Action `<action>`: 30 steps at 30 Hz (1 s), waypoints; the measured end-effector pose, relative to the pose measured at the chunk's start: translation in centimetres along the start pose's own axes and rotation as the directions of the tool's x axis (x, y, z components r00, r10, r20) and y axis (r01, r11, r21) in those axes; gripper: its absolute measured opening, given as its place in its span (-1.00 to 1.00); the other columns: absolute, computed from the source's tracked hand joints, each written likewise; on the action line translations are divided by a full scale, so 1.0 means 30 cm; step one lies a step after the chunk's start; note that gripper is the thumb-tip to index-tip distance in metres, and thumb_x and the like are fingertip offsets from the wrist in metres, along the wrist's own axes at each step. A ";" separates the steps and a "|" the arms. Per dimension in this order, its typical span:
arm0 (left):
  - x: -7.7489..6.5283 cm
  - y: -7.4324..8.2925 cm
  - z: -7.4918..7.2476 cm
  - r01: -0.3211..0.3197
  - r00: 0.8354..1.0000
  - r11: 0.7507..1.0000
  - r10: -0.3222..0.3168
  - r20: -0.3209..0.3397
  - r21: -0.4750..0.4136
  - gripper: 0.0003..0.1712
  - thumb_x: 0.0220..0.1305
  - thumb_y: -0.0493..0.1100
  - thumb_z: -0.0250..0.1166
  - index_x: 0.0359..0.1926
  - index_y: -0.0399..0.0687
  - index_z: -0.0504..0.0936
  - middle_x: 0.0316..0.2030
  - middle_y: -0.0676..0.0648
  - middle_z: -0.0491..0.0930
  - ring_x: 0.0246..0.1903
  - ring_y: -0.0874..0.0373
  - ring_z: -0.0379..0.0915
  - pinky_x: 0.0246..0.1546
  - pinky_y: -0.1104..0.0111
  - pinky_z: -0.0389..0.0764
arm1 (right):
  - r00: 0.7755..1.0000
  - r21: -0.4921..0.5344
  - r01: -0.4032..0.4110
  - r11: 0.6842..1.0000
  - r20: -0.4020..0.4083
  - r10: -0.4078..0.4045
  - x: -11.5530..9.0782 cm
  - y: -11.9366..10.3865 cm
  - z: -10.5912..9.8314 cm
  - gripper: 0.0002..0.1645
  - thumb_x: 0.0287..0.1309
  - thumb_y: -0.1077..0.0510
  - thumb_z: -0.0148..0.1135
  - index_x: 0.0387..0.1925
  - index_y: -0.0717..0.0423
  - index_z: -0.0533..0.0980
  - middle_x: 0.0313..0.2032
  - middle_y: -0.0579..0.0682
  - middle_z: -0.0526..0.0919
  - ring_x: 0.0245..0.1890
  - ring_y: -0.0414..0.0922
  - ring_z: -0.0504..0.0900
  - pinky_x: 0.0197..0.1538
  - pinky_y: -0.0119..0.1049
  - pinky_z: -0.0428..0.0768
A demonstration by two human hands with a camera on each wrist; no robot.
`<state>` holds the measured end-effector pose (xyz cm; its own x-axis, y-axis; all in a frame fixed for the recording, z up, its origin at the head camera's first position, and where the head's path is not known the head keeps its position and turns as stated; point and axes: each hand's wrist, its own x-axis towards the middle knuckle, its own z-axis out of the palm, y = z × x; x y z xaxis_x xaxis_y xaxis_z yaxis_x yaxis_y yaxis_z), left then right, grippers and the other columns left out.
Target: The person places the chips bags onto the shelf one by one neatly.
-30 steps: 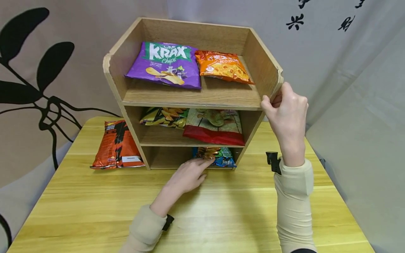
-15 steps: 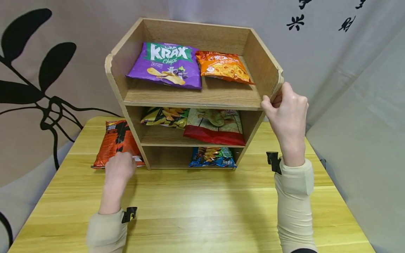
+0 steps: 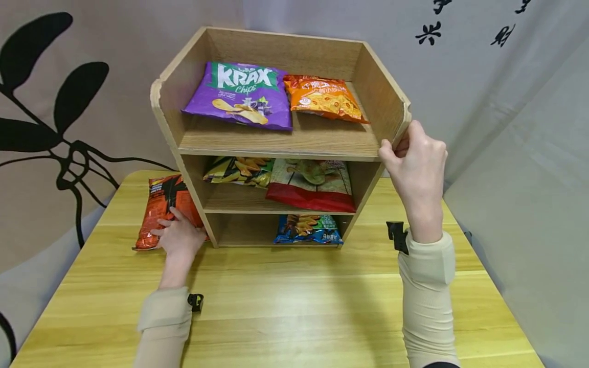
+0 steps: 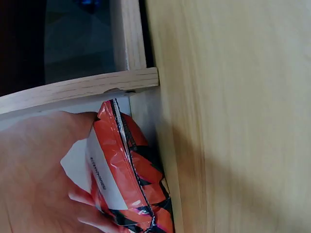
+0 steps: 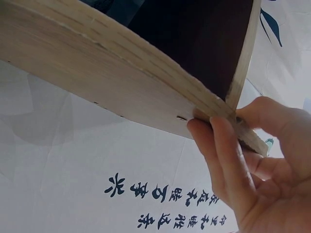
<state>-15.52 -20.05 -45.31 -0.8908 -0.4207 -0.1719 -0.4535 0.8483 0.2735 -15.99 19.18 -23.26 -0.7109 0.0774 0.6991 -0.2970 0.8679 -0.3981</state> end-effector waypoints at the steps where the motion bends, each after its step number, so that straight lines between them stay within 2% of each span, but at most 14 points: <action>1: 0.002 0.000 -0.001 -0.005 1.000 1.000 0.005 -0.015 0.002 0.15 0.24 0.20 0.04 0.41 -0.49 -0.39 0.24 -0.81 -0.19 0.14 -0.83 -0.12 -0.11 -0.37 0.42 | 1.000 0.001 -0.002 1.000 0.000 0.002 0.000 -0.001 -0.001 -0.73 0.09 0.19 0.14 -0.35 0.41 0.51 -0.47 0.29 0.71 -0.51 0.11 0.69 -0.44 -0.38 0.43; 4: 0.001 -0.010 -0.007 -0.024 0.998 1.000 0.025 -0.052 0.009 0.12 0.24 0.15 0.03 0.38 -0.57 -0.36 0.18 -0.85 -0.07 0.06 -0.82 0.08 -0.13 -0.30 0.48 | 1.000 0.005 -0.006 1.000 0.005 0.006 0.000 -0.003 -0.002 -0.73 0.09 0.19 0.14 -0.33 0.41 0.51 -0.46 0.28 0.71 -0.51 0.10 0.69 -0.44 -0.44 0.41; 8: -0.008 -0.038 -0.023 -0.059 0.996 0.998 0.058 -0.074 -0.018 0.05 0.26 0.08 -0.03 0.36 -0.62 -0.33 0.07 -0.82 0.20 -0.05 -0.67 0.33 -0.15 -0.21 0.49 | 1.000 0.009 -0.012 1.000 0.009 0.012 0.000 -0.005 -0.003 -0.72 0.09 0.19 0.13 -0.33 0.40 0.51 -0.45 0.28 0.71 -0.50 0.10 0.69 -0.44 -0.44 0.42; 12: -0.025 -0.063 -0.043 -0.080 0.996 0.994 0.076 -0.052 -0.077 -0.01 0.30 0.07 -0.09 0.37 -0.60 -0.33 -0.04 -0.77 0.35 -0.10 -0.62 0.37 -0.22 -0.20 0.47 | 1.000 0.012 -0.009 1.000 0.006 0.009 -0.001 -0.003 -0.002 -0.73 0.09 0.19 0.13 -0.33 0.41 0.51 -0.46 0.29 0.71 -0.50 0.11 0.69 -0.42 -0.25 0.52; 15: -0.043 -0.077 -0.058 -0.074 0.997 0.991 0.069 -0.044 -0.110 -0.06 0.33 0.06 -0.15 0.39 -0.58 -0.29 -0.06 -0.77 0.36 -0.13 -0.65 0.36 -0.27 -0.21 0.46 | 1.000 0.013 -0.007 1.000 0.004 0.007 -0.001 -0.002 -0.001 -0.73 0.09 0.19 0.13 -0.34 0.41 0.50 -0.46 0.29 0.71 -0.50 0.12 0.69 -0.40 -0.17 0.55; 19: -0.065 -0.100 -0.079 -0.085 0.996 0.986 0.078 -0.053 -0.142 -0.16 0.36 0.05 -0.21 0.34 -0.64 -0.08 -0.10 -0.77 0.37 -0.17 -0.65 0.37 -0.31 -0.19 0.46 | 1.000 0.018 -0.004 1.000 0.005 0.004 -0.001 -0.001 -0.001 -0.72 0.10 0.19 0.13 -0.34 0.41 0.50 -0.46 0.29 0.71 -0.49 0.12 0.69 -0.38 -0.13 0.57; 22: -0.080 -0.119 -0.097 -0.097 0.995 0.980 0.093 -0.033 -0.172 -0.21 0.38 0.05 -0.24 0.24 -0.68 0.05 -0.10 -0.76 0.37 -0.16 -0.63 0.37 -0.29 -0.16 0.45 | 1.000 0.021 -0.002 1.000 0.004 0.002 -0.001 0.000 -0.002 -0.72 0.10 0.19 0.13 -0.33 0.41 0.51 -0.45 0.29 0.71 -0.49 0.12 0.69 -0.37 -0.12 0.58; 25: -0.100 -0.134 -0.120 -0.115 0.993 0.972 0.120 0.015 -0.203 -0.24 0.39 0.04 -0.26 0.23 -0.66 0.07 -0.07 -0.74 0.36 -0.14 -0.61 0.37 -0.33 -0.11 0.46 | 1.000 0.020 0.000 1.000 0.001 0.000 -0.001 0.001 -0.004 -0.73 0.10 0.19 0.13 -0.34 0.41 0.50 -0.46 0.29 0.71 -0.49 0.13 0.69 -0.37 -0.11 0.58; 30: -0.134 -0.157 -0.151 -0.166 0.975 0.952 0.198 0.101 -0.257 -0.25 0.41 0.01 -0.30 0.29 -0.63 0.00 -0.12 -0.62 0.41 -0.26 -0.36 0.45 -0.45 0.13 0.45 | 1.000 0.020 -0.002 1.000 0.002 0.002 -0.002 -0.001 -0.004 -0.73 0.10 0.20 0.13 -0.33 0.42 0.50 -0.45 0.30 0.71 -0.49 0.13 0.70 -0.37 -0.11 0.59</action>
<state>-9.93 -23.82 -41.61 -0.9551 -0.2099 -0.2093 -0.2913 0.7947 0.5325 -15.86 19.22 -23.23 -0.7130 0.0778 0.6969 -0.3085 0.8577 -0.4114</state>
